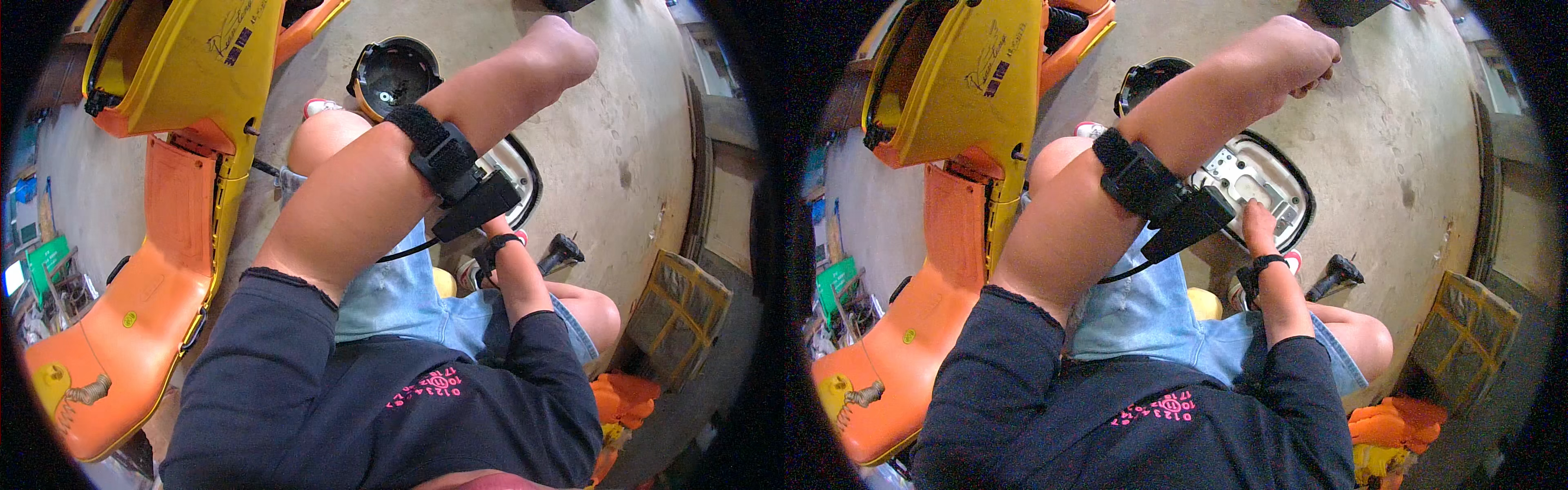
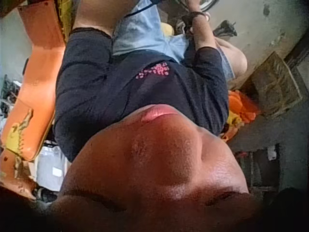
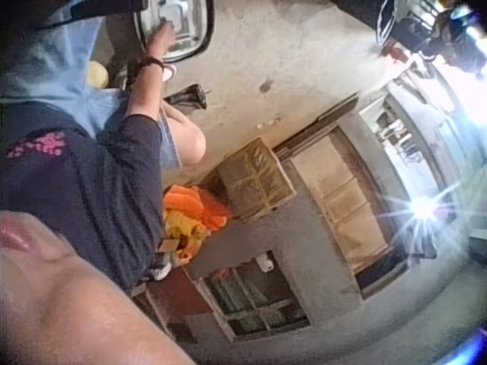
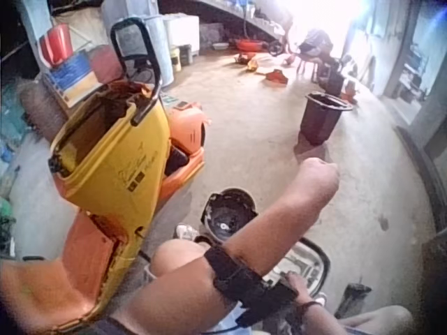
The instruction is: Working on a motorcycle seat or body panel component while sitting in a garage.
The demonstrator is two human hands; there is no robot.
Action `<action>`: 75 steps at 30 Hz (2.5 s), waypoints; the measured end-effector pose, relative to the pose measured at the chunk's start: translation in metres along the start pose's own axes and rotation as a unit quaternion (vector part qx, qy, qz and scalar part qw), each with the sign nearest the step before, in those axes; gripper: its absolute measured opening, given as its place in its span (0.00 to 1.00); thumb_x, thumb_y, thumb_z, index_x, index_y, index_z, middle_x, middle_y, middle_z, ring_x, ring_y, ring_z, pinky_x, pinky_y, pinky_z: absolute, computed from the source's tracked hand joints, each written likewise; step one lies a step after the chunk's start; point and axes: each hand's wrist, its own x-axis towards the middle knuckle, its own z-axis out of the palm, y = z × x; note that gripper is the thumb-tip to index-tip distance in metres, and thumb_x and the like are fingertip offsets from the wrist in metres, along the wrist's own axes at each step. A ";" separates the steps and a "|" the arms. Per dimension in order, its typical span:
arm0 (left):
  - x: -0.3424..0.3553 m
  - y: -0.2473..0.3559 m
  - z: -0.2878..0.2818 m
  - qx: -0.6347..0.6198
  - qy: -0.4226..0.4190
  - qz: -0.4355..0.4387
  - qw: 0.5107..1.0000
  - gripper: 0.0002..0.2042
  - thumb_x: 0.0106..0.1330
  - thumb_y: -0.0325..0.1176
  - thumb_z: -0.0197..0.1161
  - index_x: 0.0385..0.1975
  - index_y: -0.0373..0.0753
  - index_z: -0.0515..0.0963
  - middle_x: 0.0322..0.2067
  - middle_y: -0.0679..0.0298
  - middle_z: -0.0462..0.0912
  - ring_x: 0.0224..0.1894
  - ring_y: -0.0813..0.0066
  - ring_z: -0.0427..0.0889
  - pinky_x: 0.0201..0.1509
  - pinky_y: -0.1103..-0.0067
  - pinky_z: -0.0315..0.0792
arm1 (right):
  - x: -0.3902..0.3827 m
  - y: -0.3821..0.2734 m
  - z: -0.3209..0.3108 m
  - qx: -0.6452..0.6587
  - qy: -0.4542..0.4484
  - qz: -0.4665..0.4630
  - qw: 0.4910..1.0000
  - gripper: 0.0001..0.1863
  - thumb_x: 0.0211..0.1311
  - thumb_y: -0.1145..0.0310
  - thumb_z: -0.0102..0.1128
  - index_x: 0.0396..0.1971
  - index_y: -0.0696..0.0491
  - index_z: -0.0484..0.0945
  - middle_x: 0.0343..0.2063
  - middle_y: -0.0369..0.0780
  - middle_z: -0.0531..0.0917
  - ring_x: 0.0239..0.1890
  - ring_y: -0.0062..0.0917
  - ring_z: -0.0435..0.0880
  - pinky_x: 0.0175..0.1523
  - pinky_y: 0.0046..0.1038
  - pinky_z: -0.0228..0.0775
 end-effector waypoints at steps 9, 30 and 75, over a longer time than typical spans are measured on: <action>0.009 -0.008 0.007 0.010 0.021 0.044 0.999 0.09 0.57 0.31 0.56 0.17 0.35 0.73 0.16 0.62 0.72 0.15 0.74 0.66 0.18 0.75 0.60 | -0.011 -0.005 -0.020 0.040 0.004 0.074 0.996 0.18 0.62 0.54 0.47 0.37 0.55 0.70 0.33 0.48 0.80 0.34 0.45 0.81 0.37 0.42 0.72; -0.016 -0.010 0.029 -0.035 -0.137 0.015 0.990 0.15 0.68 0.36 0.50 0.30 0.28 0.74 0.20 0.56 0.79 0.13 0.79 0.67 0.15 0.81 0.60 | 0.048 0.044 -0.278 0.418 0.122 0.159 0.886 0.19 0.63 0.55 0.51 0.34 0.60 0.75 0.21 0.40 0.79 0.18 0.19 0.74 0.26 0.23 0.68; -0.033 -0.045 0.028 0.228 -0.056 0.095 0.967 0.19 0.56 0.40 0.49 0.15 0.33 0.80 0.18 0.51 0.80 0.27 0.59 0.80 0.40 0.71 0.72 | -0.003 0.116 -0.105 0.242 -0.075 0.258 0.932 0.11 0.50 0.67 0.54 0.24 0.59 0.82 0.16 0.40 0.82 0.18 0.21 0.80 0.27 0.24 0.73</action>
